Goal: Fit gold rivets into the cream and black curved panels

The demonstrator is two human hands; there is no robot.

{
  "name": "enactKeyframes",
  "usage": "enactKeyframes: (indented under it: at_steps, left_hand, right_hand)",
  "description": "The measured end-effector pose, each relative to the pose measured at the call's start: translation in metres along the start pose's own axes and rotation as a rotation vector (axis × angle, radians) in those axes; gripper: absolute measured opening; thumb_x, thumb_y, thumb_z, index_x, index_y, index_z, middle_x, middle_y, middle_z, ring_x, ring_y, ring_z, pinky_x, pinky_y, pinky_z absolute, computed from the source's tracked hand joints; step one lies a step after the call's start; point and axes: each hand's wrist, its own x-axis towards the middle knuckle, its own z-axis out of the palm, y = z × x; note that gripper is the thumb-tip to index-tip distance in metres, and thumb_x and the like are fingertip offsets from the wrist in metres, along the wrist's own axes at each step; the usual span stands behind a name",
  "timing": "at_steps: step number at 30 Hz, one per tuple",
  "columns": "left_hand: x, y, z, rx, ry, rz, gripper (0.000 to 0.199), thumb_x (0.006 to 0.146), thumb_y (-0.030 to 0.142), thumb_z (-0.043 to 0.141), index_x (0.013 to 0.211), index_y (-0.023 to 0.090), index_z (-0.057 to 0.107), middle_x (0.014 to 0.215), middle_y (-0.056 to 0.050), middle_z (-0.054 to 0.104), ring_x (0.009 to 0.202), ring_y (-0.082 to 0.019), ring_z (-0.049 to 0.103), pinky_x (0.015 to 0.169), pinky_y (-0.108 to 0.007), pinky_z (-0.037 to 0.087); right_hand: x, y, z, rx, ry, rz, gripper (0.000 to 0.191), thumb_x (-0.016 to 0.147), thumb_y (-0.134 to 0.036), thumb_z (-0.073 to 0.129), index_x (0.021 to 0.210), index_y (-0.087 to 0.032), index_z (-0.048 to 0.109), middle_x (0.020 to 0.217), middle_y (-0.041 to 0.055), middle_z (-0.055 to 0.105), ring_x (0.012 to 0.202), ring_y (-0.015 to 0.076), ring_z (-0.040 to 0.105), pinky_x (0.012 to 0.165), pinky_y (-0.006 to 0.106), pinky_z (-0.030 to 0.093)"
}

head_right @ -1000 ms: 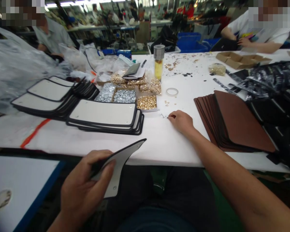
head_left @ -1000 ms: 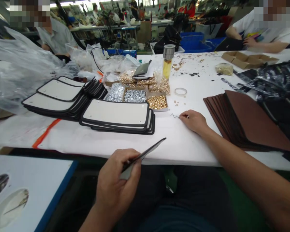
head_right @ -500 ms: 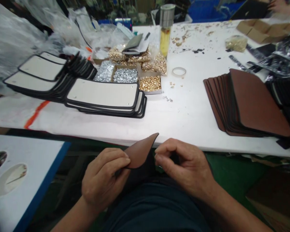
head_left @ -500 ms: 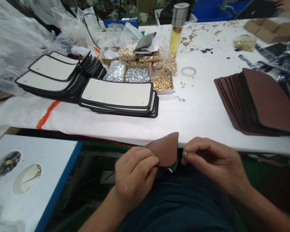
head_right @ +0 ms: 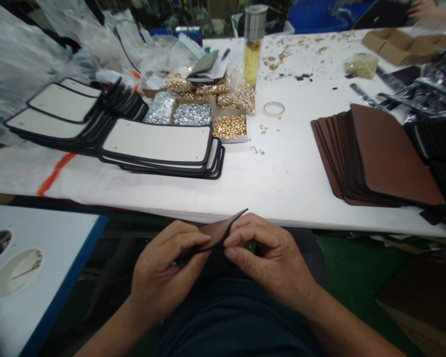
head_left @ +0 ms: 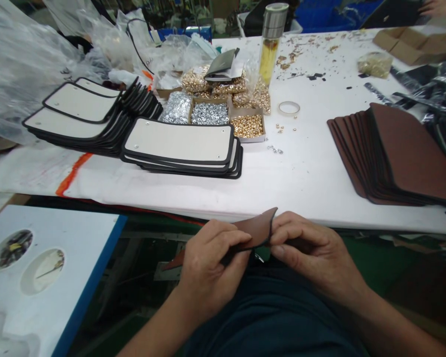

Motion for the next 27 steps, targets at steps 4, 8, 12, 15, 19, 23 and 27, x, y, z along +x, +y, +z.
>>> enactKeyframes:
  at_steps: [4, 8, 12, 15, 19, 23, 27]
  left_hand:
    - [0.003, 0.005, -0.005, -0.202, -0.064, -0.243, 0.009, 0.094, 0.014, 0.073, 0.098, 0.021, 0.077, 0.089, -0.002, 0.072, 0.082, -0.014, 0.068, 0.073, -0.024, 0.052]
    - [0.003, 0.004, -0.005, -0.459, -0.092, -0.495, 0.006, 0.095, 0.026, 0.074, 0.094, 0.021, 0.078, 0.086, -0.002, 0.070, 0.078, -0.015, 0.064, 0.068, -0.024, 0.048]
    - [0.002, 0.002, 0.000, -0.618, -0.076, -0.632, 0.015, 0.095, 0.034, 0.075, 0.098, 0.020, 0.079, 0.090, -0.003, 0.071, 0.081, -0.016, 0.063, 0.073, -0.026, 0.048]
    - [0.001, 0.002, 0.004, -0.690, -0.050, -0.649, 0.018, 0.095, 0.036, 0.075, 0.103, 0.020, 0.079, 0.093, -0.003, 0.073, 0.083, -0.016, 0.062, 0.075, -0.026, 0.049]
    - [0.002, 0.004, 0.005, -0.677, -0.029, -0.637, 0.019, 0.095, 0.036, 0.075, 0.104, 0.020, 0.080, 0.090, -0.003, 0.071, 0.079, -0.016, 0.060, 0.072, -0.026, 0.048]
    - [0.005, 0.008, 0.005, -0.629, -0.015, -0.597, 0.018, 0.096, 0.034, 0.073, 0.105, 0.021, 0.081, 0.095, -0.004, 0.071, 0.085, -0.018, 0.063, 0.077, -0.027, 0.049]
    - [0.007, 0.010, 0.006, -0.613, -0.012, -0.572, 0.017, 0.096, 0.032, 0.072, 0.104, 0.020, 0.081, 0.093, -0.004, 0.071, 0.084, -0.018, 0.064, 0.075, -0.027, 0.050]
  right_hand:
    - [0.003, -0.002, 0.004, -0.021, 0.027, -0.059, 0.010, 0.091, -0.017, 0.078, 0.095, -0.027, 0.077, 0.093, 0.0026, 0.073, 0.085, 0.0183, 0.071, 0.074, 0.031, 0.058]
    - [0.003, -0.005, 0.007, -0.129, 0.057, -0.202, 0.020, 0.091, -0.011, 0.076, 0.101, -0.029, 0.075, 0.089, 0.0001, 0.076, 0.081, 0.0180, 0.073, 0.073, 0.032, 0.059]
    - [0.006, -0.007, 0.009, -0.324, 0.069, -0.309, 0.016, 0.093, -0.015, 0.078, 0.102, -0.028, 0.075, 0.090, -0.0009, 0.079, 0.080, 0.0162, 0.075, 0.072, 0.029, 0.061]
    - [0.009, -0.008, 0.010, -0.381, 0.029, -0.335, 0.015, 0.097, -0.017, 0.073, 0.107, -0.028, 0.075, 0.096, 0.0003, 0.081, 0.086, 0.0167, 0.077, 0.075, 0.029, 0.062]
    - [0.011, -0.009, 0.011, -0.394, 0.013, -0.312, 0.017, 0.099, -0.015, 0.070, 0.109, -0.028, 0.074, 0.099, 0.0014, 0.080, 0.089, 0.0185, 0.077, 0.077, 0.031, 0.063]
    - [0.010, -0.008, 0.015, -0.358, 0.015, -0.323, 0.015, 0.098, -0.015, 0.070, 0.104, -0.028, 0.075, 0.092, 0.0017, 0.073, 0.083, 0.0171, 0.072, 0.072, 0.030, 0.060]
    - [0.009, -0.005, 0.019, -0.343, 0.064, -0.273, 0.012, 0.096, -0.017, 0.073, 0.100, -0.028, 0.077, 0.084, 0.0006, 0.063, 0.074, 0.0153, 0.064, 0.063, 0.028, 0.054]
